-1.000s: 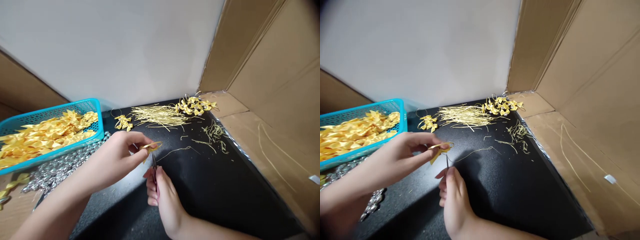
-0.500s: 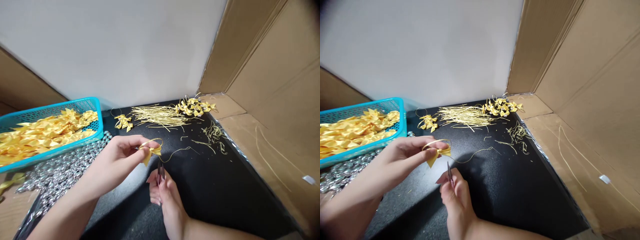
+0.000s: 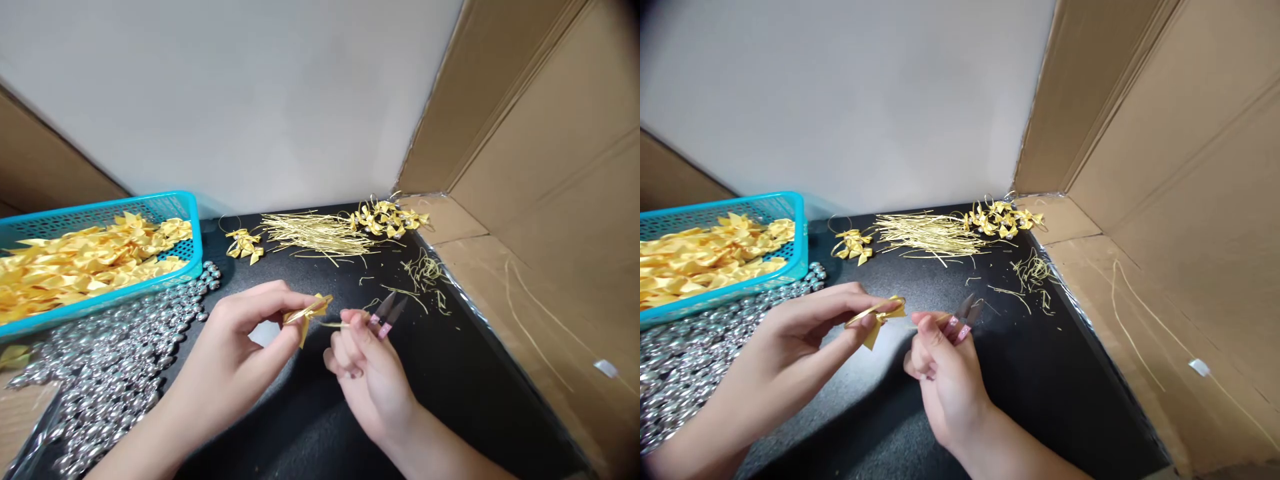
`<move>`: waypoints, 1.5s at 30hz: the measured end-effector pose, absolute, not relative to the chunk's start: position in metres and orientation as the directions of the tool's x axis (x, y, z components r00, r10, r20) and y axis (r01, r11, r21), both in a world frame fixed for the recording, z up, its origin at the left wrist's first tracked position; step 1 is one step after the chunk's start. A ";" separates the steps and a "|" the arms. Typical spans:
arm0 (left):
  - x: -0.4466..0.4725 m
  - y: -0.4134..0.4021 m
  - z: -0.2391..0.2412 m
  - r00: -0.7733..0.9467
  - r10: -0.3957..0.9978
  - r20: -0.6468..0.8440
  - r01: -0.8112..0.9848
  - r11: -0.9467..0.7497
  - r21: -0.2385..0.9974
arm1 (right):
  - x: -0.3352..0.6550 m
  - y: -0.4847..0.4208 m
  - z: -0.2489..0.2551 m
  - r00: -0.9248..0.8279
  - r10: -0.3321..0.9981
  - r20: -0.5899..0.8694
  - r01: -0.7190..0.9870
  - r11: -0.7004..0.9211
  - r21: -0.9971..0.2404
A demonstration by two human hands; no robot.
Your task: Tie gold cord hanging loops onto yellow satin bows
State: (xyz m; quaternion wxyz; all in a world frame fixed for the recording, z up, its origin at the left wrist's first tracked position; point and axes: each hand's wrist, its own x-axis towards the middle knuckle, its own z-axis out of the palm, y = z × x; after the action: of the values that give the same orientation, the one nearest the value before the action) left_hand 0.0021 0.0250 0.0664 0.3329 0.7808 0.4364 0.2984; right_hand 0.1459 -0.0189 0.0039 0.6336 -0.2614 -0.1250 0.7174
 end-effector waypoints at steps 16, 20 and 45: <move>-0.003 0.031 0.051 0.496 0.810 -0.313 0.397 0.108 0.911 | 0.174 -0.001 0.003 0.228 0.920 -0.319 -0.531 -0.157 -0.833; -0.003 0.038 0.039 0.522 0.735 -0.433 0.370 0.262 0.891 | 0.179 0.005 -0.001 0.221 0.923 -0.315 -0.455 -0.187 -0.870; 0.013 0.027 0.030 0.594 0.605 -0.530 0.065 0.621 0.781 | 0.228 -0.013 0.030 -0.497 0.790 0.358 0.712 0.608 -0.351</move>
State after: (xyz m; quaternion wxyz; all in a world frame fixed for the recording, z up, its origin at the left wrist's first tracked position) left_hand 0.0130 0.0273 0.0301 0.7976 0.4012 0.4173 0.1693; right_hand 0.2276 -0.0132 0.0297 0.2474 -0.4360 -0.8617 0.0786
